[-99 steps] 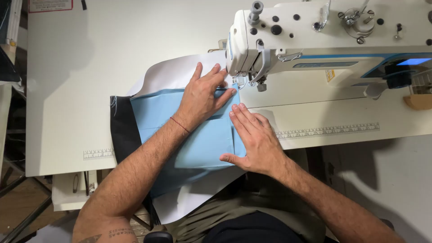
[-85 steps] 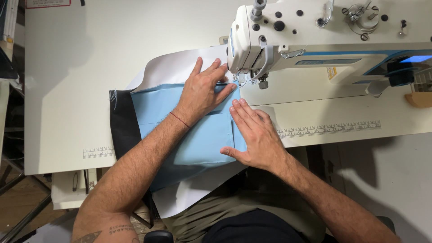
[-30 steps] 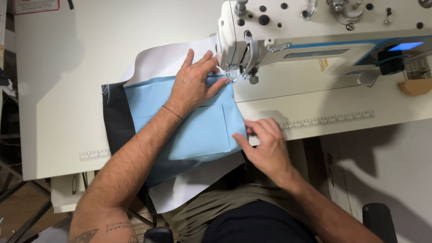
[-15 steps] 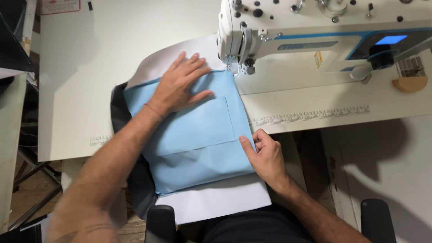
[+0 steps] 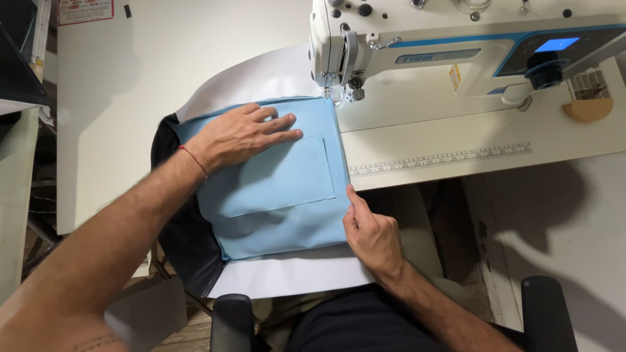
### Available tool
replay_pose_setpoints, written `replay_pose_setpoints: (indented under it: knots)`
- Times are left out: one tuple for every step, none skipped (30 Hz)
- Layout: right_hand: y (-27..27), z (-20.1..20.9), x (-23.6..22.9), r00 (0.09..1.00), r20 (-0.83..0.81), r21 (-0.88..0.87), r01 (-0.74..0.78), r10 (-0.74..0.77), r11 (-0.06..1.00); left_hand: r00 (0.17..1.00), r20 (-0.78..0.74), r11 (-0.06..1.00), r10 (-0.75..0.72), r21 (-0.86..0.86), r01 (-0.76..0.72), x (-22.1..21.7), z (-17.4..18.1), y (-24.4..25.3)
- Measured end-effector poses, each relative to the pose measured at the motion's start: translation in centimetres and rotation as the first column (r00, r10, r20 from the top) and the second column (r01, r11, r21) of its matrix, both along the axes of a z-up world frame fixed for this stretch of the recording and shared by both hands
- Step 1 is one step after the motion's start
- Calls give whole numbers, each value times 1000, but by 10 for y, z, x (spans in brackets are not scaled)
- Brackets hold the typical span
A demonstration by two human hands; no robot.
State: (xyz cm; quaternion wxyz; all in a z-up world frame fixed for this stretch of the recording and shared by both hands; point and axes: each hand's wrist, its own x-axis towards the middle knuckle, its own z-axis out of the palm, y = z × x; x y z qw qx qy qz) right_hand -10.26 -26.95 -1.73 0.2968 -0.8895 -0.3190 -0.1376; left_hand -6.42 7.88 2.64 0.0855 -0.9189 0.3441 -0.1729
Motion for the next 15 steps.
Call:
replay_pose_setpoints:
  knots:
    - [-1,-2,-2,1000,-1,-2,0,0,1000,1000,-1,1000,0,-2,0,-2,2,-11]
    - [0,-4,0,1000,-7,11,-2,2,1000,987,-90,990,133,-30,-136,-1,7,-20]
    - [2,-6,2,1000,-12,24,-4,4,1000,949,-180,961,261,-46,-273,0,12,-28]
    - [2,-3,2,1000,-13,27,-8,9,1000,947,-180,960,265,-44,-277,4,2,-50]
    - [2,-1,1,997,-72,52,-3,7,999,875,-163,871,456,-117,-476,9,-9,-72]
    - [3,1,1,991,-130,78,6,4,997,764,-158,739,626,-193,-645,14,-20,-94]
    - [4,-1,2,991,-131,81,4,7,997,762,-157,738,628,-191,-647,12,-9,-107]
    - [2,-3,2,984,-179,96,4,13,995,696,-290,602,656,-355,-715,11,0,-123]
    - [0,-4,2,974,-227,112,5,20,994,631,-428,425,647,-484,-765,9,10,-138]
    - [0,-3,2,974,-226,109,3,21,994,630,-429,422,647,-487,-765,8,6,-142]
    - [0,-2,2,972,-232,97,-9,32,995,632,-416,400,654,-520,-755,7,3,-146]
    - [1,-1,3,970,-238,88,-24,45,996,633,-400,378,663,-551,-744,6,1,-148]
    - [-2,2,2,971,-236,87,-28,48,996,631,-399,374,665,-553,-744,3,-2,-148]
    - [-2,5,2,960,-273,99,-29,55,995,650,-409,365,641,-583,-726,1,-3,-146]
    - [-3,7,3,949,-309,112,-29,63,993,668,-417,354,616,-612,-708,0,-6,-144]
